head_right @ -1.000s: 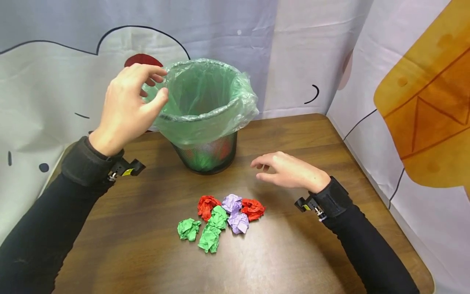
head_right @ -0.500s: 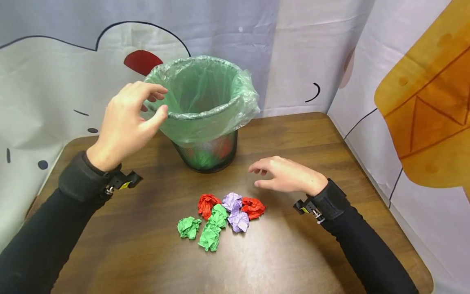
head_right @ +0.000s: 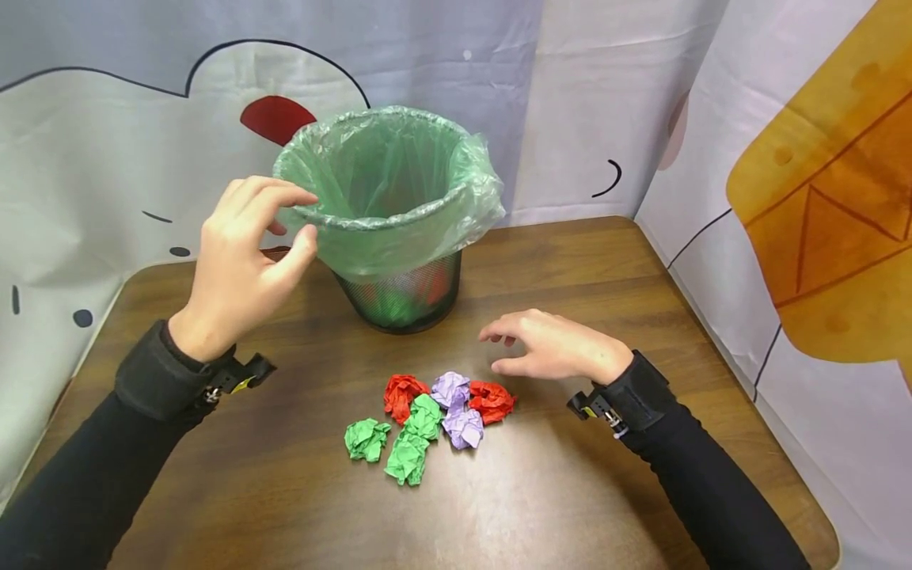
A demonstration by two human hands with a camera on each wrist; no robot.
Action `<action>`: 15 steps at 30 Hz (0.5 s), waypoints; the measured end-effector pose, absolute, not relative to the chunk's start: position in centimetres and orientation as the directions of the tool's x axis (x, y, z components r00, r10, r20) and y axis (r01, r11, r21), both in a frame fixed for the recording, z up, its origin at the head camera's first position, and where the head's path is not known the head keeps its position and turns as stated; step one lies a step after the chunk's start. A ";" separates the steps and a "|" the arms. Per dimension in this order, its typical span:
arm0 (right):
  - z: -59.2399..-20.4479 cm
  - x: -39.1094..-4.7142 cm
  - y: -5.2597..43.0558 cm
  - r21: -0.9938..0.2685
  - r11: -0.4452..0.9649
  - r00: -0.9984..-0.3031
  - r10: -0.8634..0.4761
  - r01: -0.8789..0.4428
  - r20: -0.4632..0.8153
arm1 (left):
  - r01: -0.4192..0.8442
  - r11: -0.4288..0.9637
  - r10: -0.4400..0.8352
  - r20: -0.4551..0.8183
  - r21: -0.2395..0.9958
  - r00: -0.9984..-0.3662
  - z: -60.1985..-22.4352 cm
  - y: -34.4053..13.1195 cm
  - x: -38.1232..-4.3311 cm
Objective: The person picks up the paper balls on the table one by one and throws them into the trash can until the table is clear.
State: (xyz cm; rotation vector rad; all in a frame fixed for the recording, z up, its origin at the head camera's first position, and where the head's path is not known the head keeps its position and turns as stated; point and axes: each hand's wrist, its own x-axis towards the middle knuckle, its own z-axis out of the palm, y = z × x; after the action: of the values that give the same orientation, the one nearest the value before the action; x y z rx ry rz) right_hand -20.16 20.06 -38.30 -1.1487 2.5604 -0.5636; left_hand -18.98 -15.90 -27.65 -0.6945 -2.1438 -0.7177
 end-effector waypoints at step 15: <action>-39.2 -20.1 20.2 -0.477 0.576 -0.624 -0.778 -0.664 -0.070 | 0.710 0.654 0.270 0.797 0.260 -0.540 -30.4 -16.2 -17.6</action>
State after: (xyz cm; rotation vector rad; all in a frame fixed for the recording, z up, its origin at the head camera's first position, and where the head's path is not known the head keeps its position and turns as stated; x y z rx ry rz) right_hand -20.05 20.25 -39.23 -1.1896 2.5376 -0.6011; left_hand -17.55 -16.23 -30.43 -0.7568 -2.1157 -0.7462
